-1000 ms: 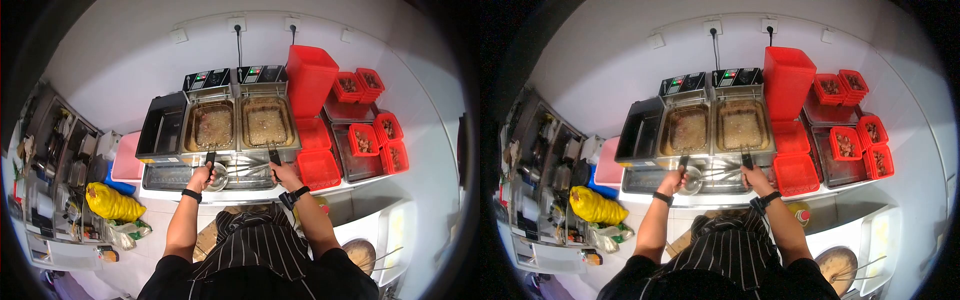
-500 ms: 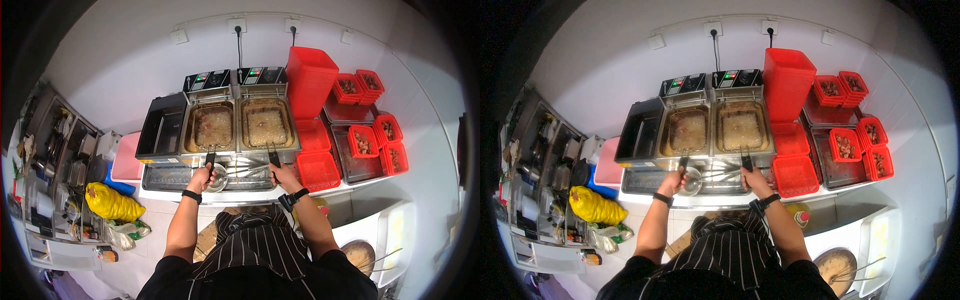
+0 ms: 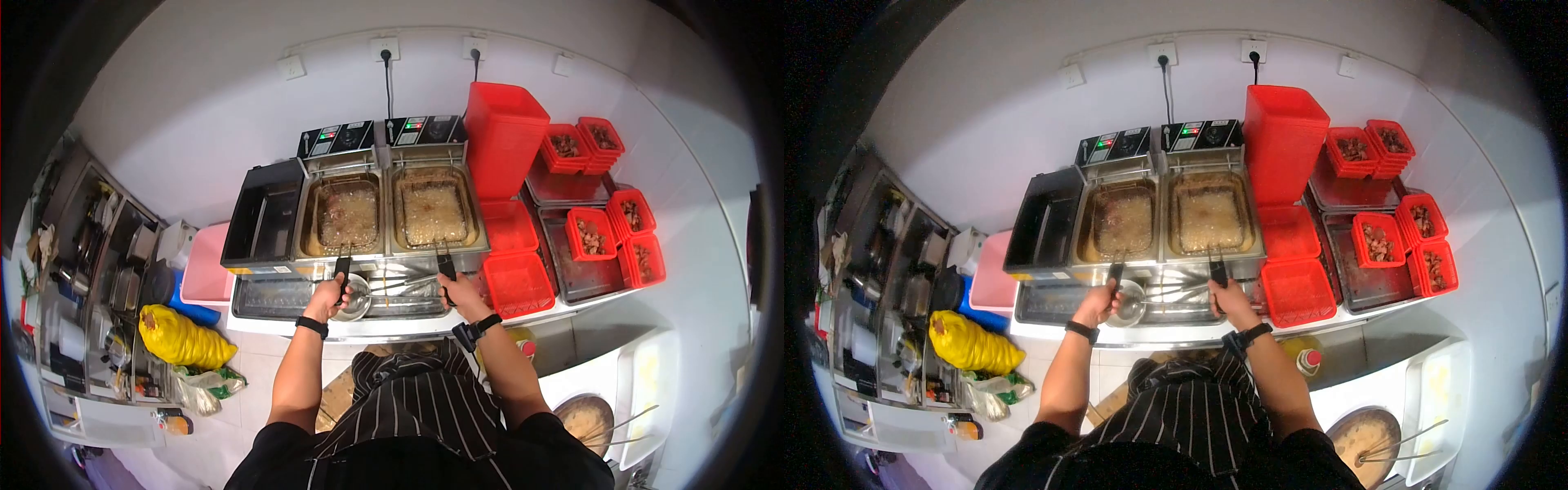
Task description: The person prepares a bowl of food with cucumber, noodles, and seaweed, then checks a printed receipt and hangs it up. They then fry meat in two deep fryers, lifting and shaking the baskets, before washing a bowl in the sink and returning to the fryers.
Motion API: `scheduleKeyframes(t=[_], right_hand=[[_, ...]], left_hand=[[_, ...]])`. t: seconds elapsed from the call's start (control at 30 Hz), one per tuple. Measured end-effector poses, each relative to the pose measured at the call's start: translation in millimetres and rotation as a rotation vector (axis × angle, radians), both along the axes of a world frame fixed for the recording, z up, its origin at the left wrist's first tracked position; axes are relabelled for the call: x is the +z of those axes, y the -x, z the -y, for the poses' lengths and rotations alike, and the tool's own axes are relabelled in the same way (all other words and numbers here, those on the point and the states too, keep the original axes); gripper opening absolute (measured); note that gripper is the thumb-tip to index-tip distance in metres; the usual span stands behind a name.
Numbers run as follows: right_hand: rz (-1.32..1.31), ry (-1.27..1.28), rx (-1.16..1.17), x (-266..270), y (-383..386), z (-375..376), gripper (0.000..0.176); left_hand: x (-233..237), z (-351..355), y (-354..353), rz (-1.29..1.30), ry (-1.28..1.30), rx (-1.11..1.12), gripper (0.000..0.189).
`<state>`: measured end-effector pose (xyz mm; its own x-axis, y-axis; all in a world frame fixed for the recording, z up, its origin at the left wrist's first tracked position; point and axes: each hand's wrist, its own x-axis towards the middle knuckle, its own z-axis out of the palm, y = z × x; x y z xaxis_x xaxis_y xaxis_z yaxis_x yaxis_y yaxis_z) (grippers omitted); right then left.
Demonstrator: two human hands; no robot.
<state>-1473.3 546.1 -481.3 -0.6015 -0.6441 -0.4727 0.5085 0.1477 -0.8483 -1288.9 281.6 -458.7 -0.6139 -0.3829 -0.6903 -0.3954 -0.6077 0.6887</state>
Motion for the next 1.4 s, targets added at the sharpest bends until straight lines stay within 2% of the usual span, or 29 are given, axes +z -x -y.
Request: scheduleKeyframes(t=[1.4], right_hand=[[-0.033,-0.001,-0.005,-0.1,-4.6,-0.2,0.019]], left_hand=[[-4.9,4.2,-0.5,0.009,-0.030,-0.002,0.030]])
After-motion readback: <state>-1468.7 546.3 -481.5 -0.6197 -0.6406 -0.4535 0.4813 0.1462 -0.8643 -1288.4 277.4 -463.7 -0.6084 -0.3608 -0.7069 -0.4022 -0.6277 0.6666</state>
